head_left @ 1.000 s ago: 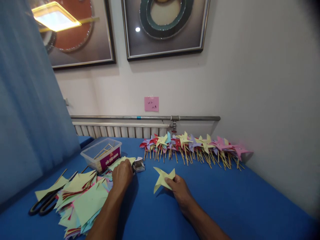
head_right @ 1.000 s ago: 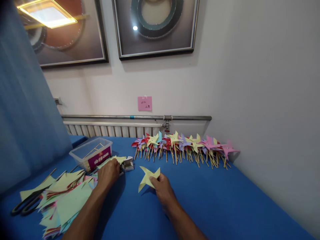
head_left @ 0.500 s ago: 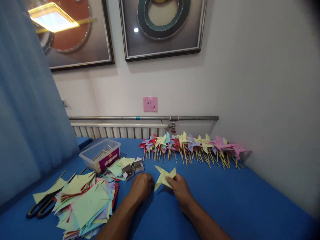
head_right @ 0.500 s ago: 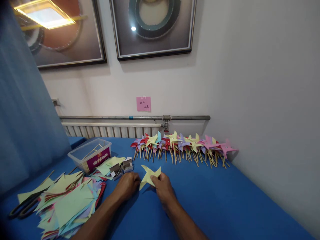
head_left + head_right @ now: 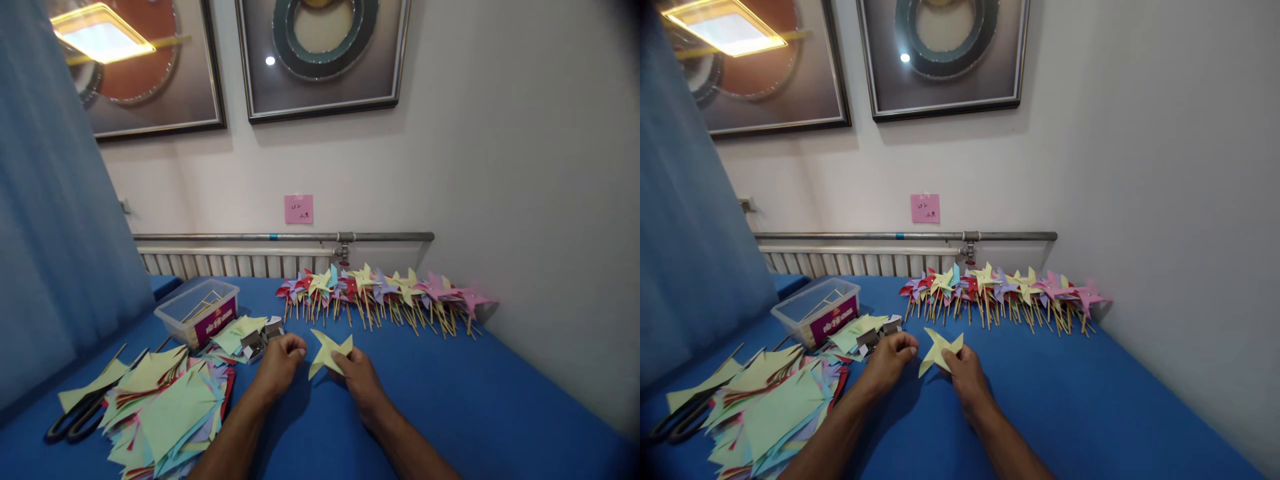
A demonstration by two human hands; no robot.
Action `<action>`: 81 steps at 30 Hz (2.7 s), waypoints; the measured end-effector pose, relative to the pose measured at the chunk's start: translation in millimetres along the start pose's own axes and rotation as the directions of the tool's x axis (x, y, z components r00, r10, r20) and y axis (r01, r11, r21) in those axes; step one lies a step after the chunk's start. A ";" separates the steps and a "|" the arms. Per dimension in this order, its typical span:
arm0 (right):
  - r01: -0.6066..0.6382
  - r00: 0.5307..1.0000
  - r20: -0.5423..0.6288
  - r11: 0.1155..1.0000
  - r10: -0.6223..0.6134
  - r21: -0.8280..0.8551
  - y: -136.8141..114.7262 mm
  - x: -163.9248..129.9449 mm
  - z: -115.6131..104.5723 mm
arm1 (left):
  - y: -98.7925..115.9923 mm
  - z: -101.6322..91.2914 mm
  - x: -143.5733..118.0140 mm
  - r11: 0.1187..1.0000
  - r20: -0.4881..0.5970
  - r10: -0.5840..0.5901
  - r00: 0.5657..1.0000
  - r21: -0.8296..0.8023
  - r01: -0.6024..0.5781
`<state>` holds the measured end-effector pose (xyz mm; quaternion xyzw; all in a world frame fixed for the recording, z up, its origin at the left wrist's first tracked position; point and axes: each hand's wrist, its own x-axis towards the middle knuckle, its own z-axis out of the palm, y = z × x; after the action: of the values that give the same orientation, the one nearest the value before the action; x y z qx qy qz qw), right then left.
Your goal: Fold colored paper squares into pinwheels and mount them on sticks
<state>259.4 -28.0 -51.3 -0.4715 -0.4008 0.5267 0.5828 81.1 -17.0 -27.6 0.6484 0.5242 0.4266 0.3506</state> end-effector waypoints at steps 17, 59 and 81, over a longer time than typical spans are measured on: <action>0.061 0.996 0.071 0.998 -0.061 -0.007 6.1 -2.8 7.6 | 13.4 29.5 -11.3 0.848 0.065 0.007 0.998 -0.529 0.029; 0.055 0.992 0.116 0.998 -0.056 0.013 -2.5 -11.4 13.0 | 7.0 38.8 -11.8 0.890 -0.007 -0.071 0.997 -0.452 0.061; 0.122 0.989 0.099 0.987 -0.112 -0.109 -2.4 -10.0 10.1 | 14.8 33.7 -14.8 0.946 -0.047 -0.004 0.999 -0.325 -0.011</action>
<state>248.9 -36.6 -46.2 -0.4550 -0.4839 0.4888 0.5656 116.4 -34.7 -30.1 0.5726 0.4535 0.5228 0.4396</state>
